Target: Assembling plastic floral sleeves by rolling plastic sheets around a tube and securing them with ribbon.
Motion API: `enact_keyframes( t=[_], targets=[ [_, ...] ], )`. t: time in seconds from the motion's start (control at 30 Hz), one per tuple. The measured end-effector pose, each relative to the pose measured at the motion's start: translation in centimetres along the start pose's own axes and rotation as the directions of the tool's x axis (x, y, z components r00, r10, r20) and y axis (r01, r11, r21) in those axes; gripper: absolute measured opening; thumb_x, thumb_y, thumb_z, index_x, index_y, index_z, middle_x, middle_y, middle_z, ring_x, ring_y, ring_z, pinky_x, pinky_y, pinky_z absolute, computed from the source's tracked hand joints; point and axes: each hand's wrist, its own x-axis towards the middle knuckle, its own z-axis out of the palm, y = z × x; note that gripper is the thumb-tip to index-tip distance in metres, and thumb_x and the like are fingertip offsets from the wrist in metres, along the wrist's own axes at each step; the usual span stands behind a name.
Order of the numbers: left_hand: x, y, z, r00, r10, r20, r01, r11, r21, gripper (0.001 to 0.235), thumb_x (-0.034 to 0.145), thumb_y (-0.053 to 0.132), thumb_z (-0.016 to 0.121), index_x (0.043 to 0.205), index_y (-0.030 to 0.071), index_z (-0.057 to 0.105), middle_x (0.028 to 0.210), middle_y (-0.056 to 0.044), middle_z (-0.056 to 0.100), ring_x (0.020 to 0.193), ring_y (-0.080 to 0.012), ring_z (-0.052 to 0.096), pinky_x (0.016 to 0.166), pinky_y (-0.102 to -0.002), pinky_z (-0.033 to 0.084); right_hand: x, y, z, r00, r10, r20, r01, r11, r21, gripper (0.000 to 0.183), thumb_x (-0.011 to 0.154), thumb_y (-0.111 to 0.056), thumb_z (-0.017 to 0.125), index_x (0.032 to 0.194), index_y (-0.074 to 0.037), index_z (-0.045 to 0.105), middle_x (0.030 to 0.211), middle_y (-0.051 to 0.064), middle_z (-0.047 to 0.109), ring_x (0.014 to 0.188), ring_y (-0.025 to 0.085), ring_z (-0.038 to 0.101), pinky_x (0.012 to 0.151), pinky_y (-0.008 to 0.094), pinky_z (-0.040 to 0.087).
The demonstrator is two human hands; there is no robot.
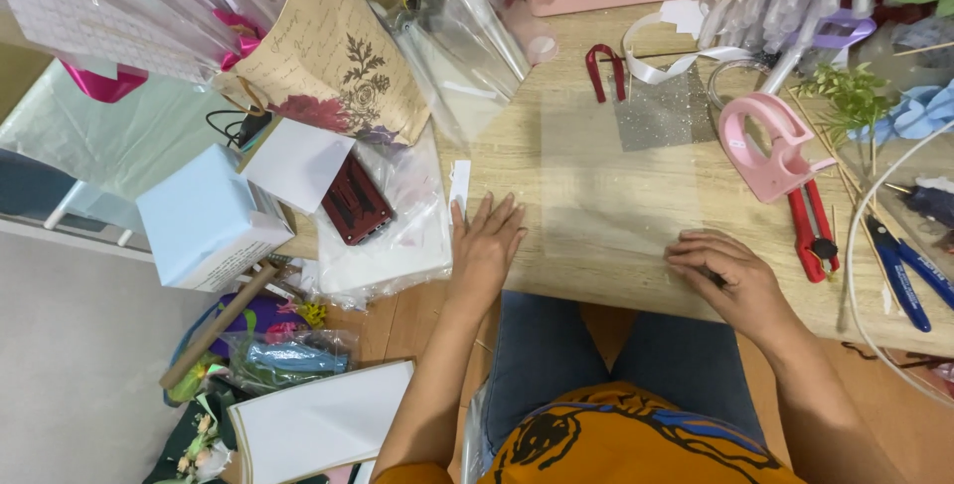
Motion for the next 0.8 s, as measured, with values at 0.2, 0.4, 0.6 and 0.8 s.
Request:
enact_keyframes(
  t=[0.2, 0.4, 0.6, 0.8],
  targets=[
    [1.3, 1.9, -2.6, 0.989, 0.023, -0.144, -0.054, 0.974, -0.219, 0.007, 0.096, 0.014, 0.072, 0.098, 0.008, 0.075, 0.111, -0.006, 0.076, 0.116, -0.0283, 0.067, 0.126, -0.058, 0.014, 0.0, -0.1, -0.1, 0.999, 0.008, -0.041, -0.005, 0.997, 0.082, 0.012, 0.095, -0.002, 0.064, 0.102, -0.004, 0.075, 0.111, 0.011, 0.075, 0.118, 0.031, 0.069, 0.110, 0.042, 0.054],
    [1.8, 2.4, -3.4, 0.995, -0.068, -0.075, 0.046, 0.964, -0.262, 0.007, 0.102, 0.005, 0.056, 0.103, 0.005, 0.063, 0.109, -0.010, 0.068, 0.109, -0.0256, 0.064, 0.124, -0.061, 0.016, -0.1, -0.4, 0.0, 0.991, 0.100, -0.090, -0.090, 0.989, 0.114, 0.013, 0.095, -0.002, 0.067, 0.105, -0.003, 0.075, 0.109, 0.011, 0.075, 0.116, 0.027, 0.070, 0.111, 0.039, 0.055],
    [2.5, 2.6, -4.3, 0.984, -0.160, -0.082, 0.127, 0.943, -0.308, 0.011, 0.106, 0.010, 0.050, 0.102, 0.010, 0.060, 0.106, -0.005, 0.070, 0.102, -0.0215, 0.065, 0.125, -0.057, 0.017, 0.3, -0.5, -0.1, 0.995, 0.064, -0.072, -0.058, 0.995, 0.082, 0.013, 0.093, -0.001, 0.069, 0.103, -0.004, 0.075, 0.109, 0.010, 0.076, 0.115, 0.028, 0.070, 0.109, 0.039, 0.056],
    [2.9, 0.9, -3.8, 0.947, -0.288, -0.143, 0.185, 0.852, -0.490, 0.015, 0.108, 0.014, 0.043, 0.102, 0.007, 0.055, 0.107, -0.010, 0.070, 0.105, -0.0283, 0.065, 0.115, -0.054, 0.033, 0.1, -0.1, 0.0, 1.000, 0.004, -0.019, -0.003, 1.000, 0.029, 0.012, 0.090, -0.007, 0.071, 0.101, -0.005, 0.076, 0.111, 0.010, 0.076, 0.119, 0.031, 0.068, 0.110, 0.044, 0.054]
  ],
)
